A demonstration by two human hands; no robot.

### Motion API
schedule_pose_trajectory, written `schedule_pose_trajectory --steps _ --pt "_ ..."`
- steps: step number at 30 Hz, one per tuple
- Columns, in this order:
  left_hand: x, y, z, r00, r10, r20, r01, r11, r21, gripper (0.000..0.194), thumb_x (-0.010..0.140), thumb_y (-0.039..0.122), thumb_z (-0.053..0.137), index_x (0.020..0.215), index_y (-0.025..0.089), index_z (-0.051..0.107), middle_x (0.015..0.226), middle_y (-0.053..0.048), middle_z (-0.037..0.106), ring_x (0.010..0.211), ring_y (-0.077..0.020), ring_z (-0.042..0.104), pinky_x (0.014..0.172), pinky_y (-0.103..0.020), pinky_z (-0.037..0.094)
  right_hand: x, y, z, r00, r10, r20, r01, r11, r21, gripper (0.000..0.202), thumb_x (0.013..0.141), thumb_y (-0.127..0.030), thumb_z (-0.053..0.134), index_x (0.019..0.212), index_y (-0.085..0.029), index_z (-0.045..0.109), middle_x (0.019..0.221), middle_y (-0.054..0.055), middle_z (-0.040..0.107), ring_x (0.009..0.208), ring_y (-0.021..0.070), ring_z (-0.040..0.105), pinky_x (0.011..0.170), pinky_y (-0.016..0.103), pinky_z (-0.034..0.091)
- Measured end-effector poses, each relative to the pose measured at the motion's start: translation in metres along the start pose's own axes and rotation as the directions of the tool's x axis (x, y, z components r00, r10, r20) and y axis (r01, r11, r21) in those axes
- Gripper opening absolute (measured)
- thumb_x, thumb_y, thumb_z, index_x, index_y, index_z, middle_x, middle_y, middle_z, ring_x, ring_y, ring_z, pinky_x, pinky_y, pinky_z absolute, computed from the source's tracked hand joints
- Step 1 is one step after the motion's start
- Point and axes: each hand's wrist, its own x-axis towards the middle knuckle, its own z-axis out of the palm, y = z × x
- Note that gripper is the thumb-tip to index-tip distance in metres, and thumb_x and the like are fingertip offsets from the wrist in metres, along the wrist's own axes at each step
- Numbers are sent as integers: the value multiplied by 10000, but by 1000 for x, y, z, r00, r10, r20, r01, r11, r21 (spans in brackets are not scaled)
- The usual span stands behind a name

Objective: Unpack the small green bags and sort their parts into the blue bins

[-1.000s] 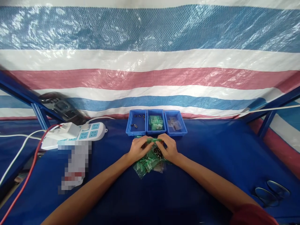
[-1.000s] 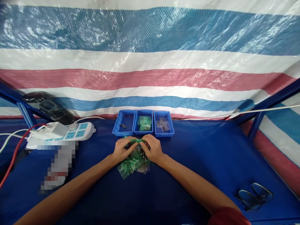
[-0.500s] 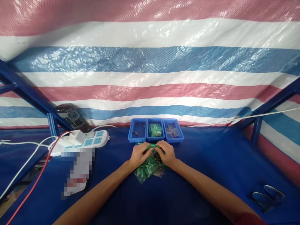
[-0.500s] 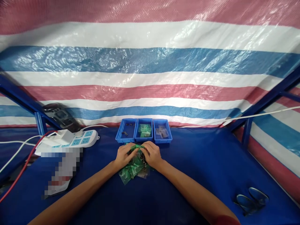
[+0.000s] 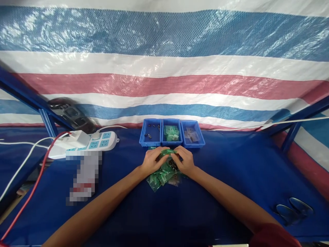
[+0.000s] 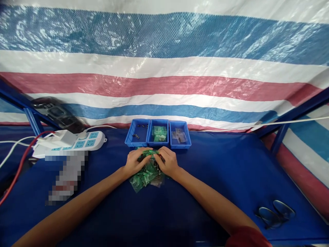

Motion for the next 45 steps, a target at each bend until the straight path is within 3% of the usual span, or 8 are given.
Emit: schedule_pose_trajectory --steps 4,8,12,18,24,32,45 --pt "2 -1 0 998 66 -3 -66 993 -99 234 830 129 564 1058 170 596 937 -65 691 843 -156 658 727 -249 534 0 0 0 1000 17 26 -17 1000 6 192 883 -206 493 698 -163 524 669 35 519 572 123 458 529 260 379" --pt "3 -1 1 995 96 -25 -98 991 -91 242 823 115 570 1059 164 593 926 -67 689 814 -152 659 697 -242 532 0 1 0 999 22 28 -23 1000 8 216 887 -210 488 679 -164 526 647 32 511 557 121 454 521 260 367" --pt "3 0 0 999 36 29 -35 998 -46 199 852 152 541 1046 163 584 842 -52 677 681 -126 633 616 -224 496 -1 3 1 999 24 22 -24 1000 12 218 891 -216 493 682 -167 534 639 30 514 533 115 447 499 258 356" --pt "0 -2 0 996 -34 81 33 999 21 174 894 232 479 1023 161 572 722 -22 639 541 -98 567 527 -205 437 0 2 2 1000 -1 1 1 1000 22 124 886 -260 510 853 -158 572 702 42 534 531 117 460 493 257 393" --pt "-2 -4 2 997 -17 78 15 999 32 164 883 250 484 962 163 599 743 -32 662 631 -127 624 604 -219 483 1 -1 1 999 -41 1 41 999 20 133 902 -214 465 868 -149 576 739 59 553 580 130 492 532 263 421" --pt "-2 0 -2 997 -39 59 36 998 55 258 876 268 511 1108 170 564 885 -58 700 744 -154 675 719 -242 523 1 -2 1 998 -69 -13 69 998 7 168 914 -217 443 836 -156 578 702 56 560 602 146 523 556 270 436" --pt "-6 -7 4 996 41 73 -46 997 65 212 901 268 476 1051 159 579 801 -49 678 699 -147 656 628 -227 501 -1 -3 -2 997 -74 18 74 996 -43 167 905 -232 446 813 -161 567 699 53 560 557 130 486 527 262 411"
